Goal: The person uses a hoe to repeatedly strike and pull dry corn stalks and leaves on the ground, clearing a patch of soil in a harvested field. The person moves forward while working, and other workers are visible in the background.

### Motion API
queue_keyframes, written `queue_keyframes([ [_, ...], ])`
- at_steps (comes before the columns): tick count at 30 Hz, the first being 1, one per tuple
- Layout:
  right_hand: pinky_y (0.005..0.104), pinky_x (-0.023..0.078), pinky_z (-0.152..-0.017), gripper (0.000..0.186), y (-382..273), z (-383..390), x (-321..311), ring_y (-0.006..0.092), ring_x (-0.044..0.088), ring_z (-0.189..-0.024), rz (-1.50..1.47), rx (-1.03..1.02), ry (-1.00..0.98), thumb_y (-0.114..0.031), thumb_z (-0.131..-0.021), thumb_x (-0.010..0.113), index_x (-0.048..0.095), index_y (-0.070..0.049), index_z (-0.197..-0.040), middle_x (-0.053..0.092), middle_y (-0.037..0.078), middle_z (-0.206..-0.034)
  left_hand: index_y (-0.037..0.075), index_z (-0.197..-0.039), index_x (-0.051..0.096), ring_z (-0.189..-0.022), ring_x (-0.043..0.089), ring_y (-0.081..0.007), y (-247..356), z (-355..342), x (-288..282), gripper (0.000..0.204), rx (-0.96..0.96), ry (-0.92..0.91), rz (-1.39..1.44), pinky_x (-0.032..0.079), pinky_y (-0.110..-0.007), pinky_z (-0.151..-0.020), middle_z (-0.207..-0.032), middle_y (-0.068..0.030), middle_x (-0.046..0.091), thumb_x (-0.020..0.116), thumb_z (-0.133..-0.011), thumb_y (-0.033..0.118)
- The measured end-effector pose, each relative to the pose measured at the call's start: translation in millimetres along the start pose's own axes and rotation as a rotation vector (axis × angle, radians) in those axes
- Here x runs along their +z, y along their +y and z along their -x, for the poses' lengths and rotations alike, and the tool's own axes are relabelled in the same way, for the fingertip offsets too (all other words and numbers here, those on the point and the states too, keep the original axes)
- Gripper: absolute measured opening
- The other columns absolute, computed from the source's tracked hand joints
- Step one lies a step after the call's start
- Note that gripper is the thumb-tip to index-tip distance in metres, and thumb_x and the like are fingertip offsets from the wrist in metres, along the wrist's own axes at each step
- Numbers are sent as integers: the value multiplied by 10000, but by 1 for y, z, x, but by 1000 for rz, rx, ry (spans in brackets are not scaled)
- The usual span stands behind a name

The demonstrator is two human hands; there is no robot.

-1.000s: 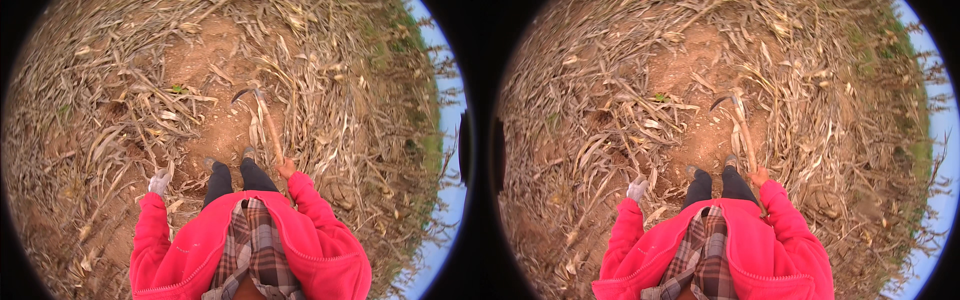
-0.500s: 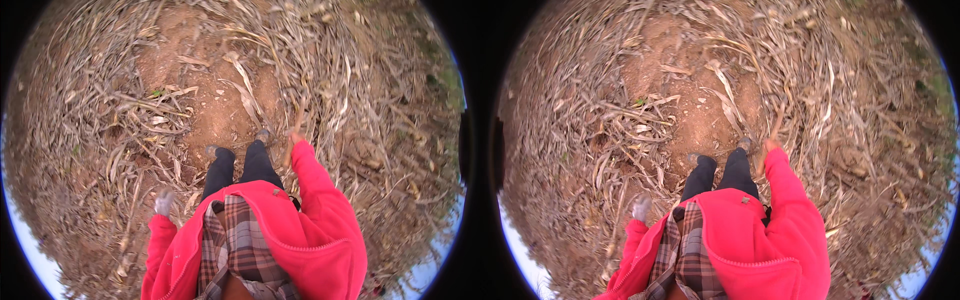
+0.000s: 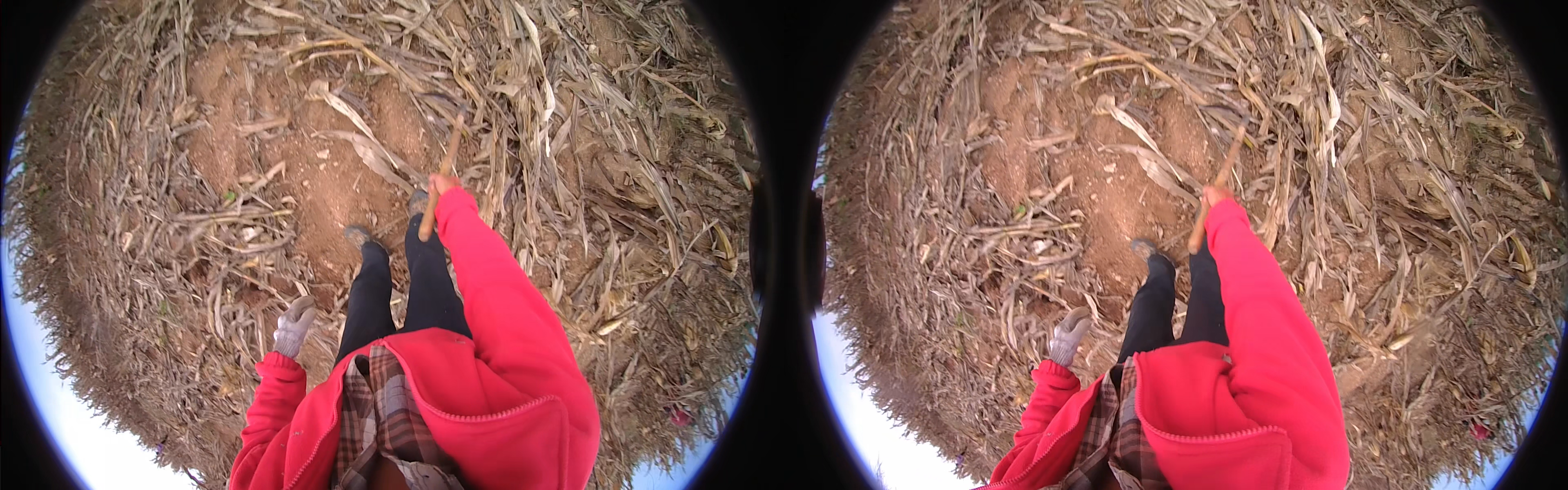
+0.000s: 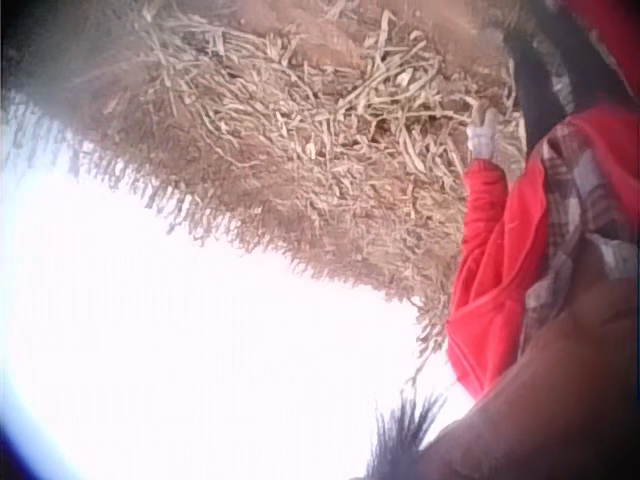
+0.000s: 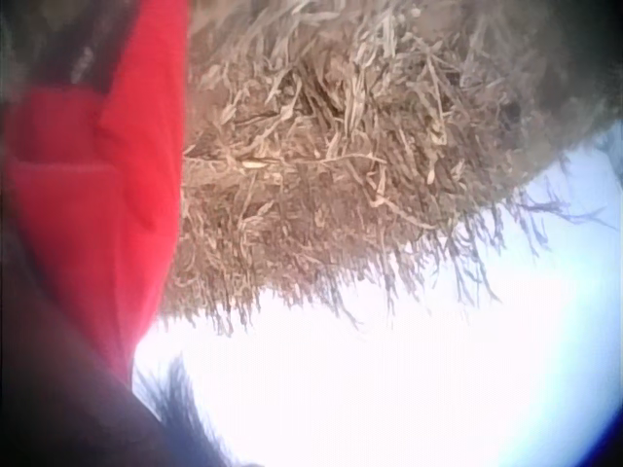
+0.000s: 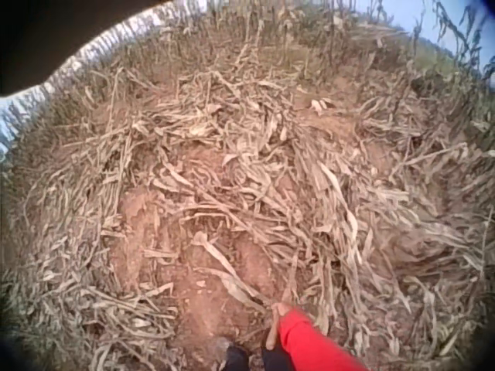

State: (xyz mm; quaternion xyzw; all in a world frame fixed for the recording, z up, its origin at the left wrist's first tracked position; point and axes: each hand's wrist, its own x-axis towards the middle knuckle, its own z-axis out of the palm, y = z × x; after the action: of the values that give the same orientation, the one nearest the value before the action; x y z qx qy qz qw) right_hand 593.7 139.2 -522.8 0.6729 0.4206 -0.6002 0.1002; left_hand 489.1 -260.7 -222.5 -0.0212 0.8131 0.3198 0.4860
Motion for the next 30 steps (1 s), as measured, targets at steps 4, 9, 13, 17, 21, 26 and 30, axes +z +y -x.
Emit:
queue_keyframes([
  [4, 364, 476, -513, 187, -8, -8, -8, 235, 615, -547, -192, -53, 60, -169, -713, 654, 636, 14, -749, 622, 131, -626, -25, -1199, 535, -1021, 587, -177, 34, -7, 2, 424, 3, -25, -111, 445, -285, -901, -1099, -107, 622, 605, -849, 204],
  [9, 389, 504, -545, 174, -42, -24, 14, 279, 641, -558, 129, -146, 142, -151, -706, 655, 644, 20, -738, 629, 144, -609, 8, -1231, 523, -1017, 600, -201, 58, -24, 14, 465, 152, -50, -609, 480, -291, -886, -1126, -140, 623, 571, -855, 277],
  [13, 438, 508, -694, 294, 28, 33, -12, 332, 658, -810, 278, -345, 116, -163, -717, 663, 638, -21, -973, 658, 188, -825, 76, -1291, 398, -984, 569, -280, 130, -78, 27, 583, 723, 88, -1447, 532, -401, -766, -1157, -149, 533, 627, -785, 254],
  [17, 469, 485, -735, 401, 141, 146, -73, 428, 601, -890, 267, -273, 95, -124, -729, 624, 531, 1, -1099, 623, 252, -896, 18, -1226, 457, -1124, 482, -347, 237, -141, 76, 576, 1217, 122, -1268, 351, -487, -1023, -1166, -170, 515, 650, -711, 191],
  [21, 404, 486, -627, 312, 195, 217, -96, 337, 611, -683, 183, -302, 168, -74, -735, 629, 550, 17, -1023, 602, 191, -747, -13, -1234, 427, -1215, 417, -324, 290, -201, 178, 606, 1372, 52, -1468, 274, -481, -1068, -1258, -187, 472, 610, -770, 333],
  [26, 415, 485, -652, 261, 211, 227, -99, 363, 623, -709, 32, -149, 37, -130, -725, 640, 541, 3, -927, 604, 216, -753, -1, -1092, 503, -763, 634, -328, 225, -277, 219, 610, 353, -312, -1400, 510, -463, -728, -875, -172, 643, 624, -721, 468],
  [30, 369, 479, -614, 248, 193, 198, -107, 255, 611, -664, 71, -181, 177, -107, -751, 617, 544, 2, -961, 597, 167, -745, 11, -881, 586, -605, 621, -308, 138, -306, 196, 414, 253, -672, -1111, 512, -419, -578, -748, -182, 627, 597, -739, 399],
])
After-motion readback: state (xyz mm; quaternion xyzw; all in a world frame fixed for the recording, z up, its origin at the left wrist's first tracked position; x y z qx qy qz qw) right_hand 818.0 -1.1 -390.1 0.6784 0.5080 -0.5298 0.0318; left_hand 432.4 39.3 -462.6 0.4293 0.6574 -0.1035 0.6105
